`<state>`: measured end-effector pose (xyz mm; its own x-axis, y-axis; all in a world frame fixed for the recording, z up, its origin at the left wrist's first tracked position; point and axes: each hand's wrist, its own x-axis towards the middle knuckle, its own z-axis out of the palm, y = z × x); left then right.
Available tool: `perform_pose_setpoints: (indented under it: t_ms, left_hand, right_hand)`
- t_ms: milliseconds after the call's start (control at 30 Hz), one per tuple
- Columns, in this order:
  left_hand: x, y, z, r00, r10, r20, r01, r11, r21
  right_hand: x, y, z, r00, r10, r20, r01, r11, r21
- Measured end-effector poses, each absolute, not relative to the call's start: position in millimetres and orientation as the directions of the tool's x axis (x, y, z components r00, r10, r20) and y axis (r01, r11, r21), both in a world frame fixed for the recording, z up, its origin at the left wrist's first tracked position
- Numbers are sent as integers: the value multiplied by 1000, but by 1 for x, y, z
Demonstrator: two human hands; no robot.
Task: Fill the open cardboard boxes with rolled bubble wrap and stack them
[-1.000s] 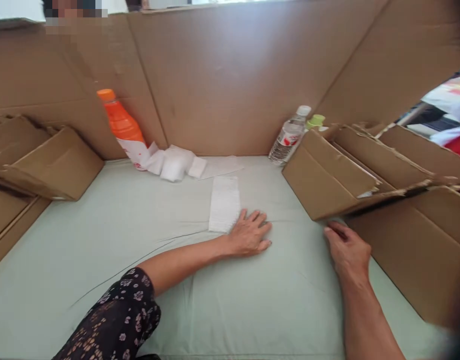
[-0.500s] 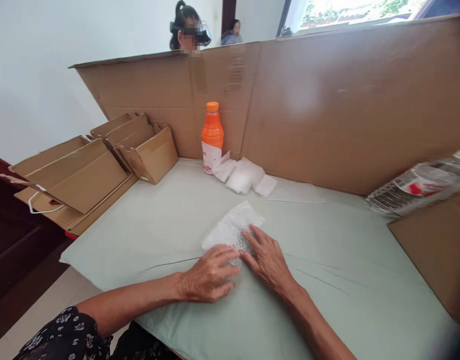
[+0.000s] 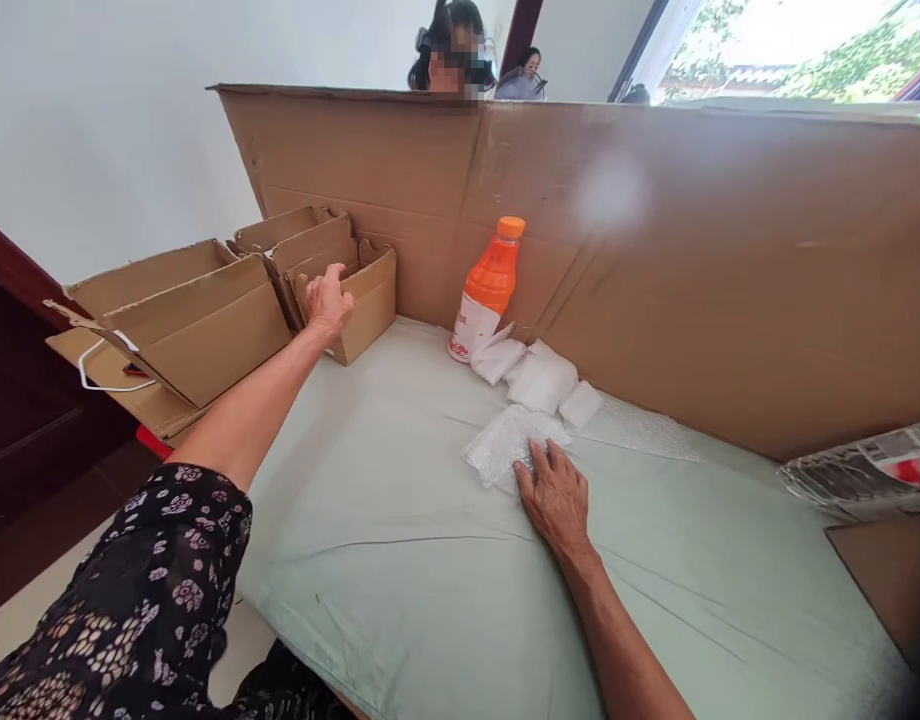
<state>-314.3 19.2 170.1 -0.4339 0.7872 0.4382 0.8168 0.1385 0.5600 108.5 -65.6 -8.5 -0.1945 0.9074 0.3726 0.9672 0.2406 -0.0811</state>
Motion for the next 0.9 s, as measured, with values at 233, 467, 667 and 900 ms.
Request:
perform_pose_setpoints:
  t_ms: [233,467,667,900]
  left_hand:
    - [-298,-82,152,-257,837,484,830,-65,554]
    - [-280,-241,141,62,700,712,815,-448,369]
    - [-273,-290,95,-293,617,731,687,-396,609]
    - [-260,-286,51,-438,884,163,148,-108,983]
  right_hand:
    - [107,-66,-2,-147,919,365,974,198,-107]
    - [108,-73,8,-73,888,454,945,207,-254]
    - [79,-143,30,-192,808,558,659,527,-536]
    - [22,-222,50,-279,874,397,370,479,-796]
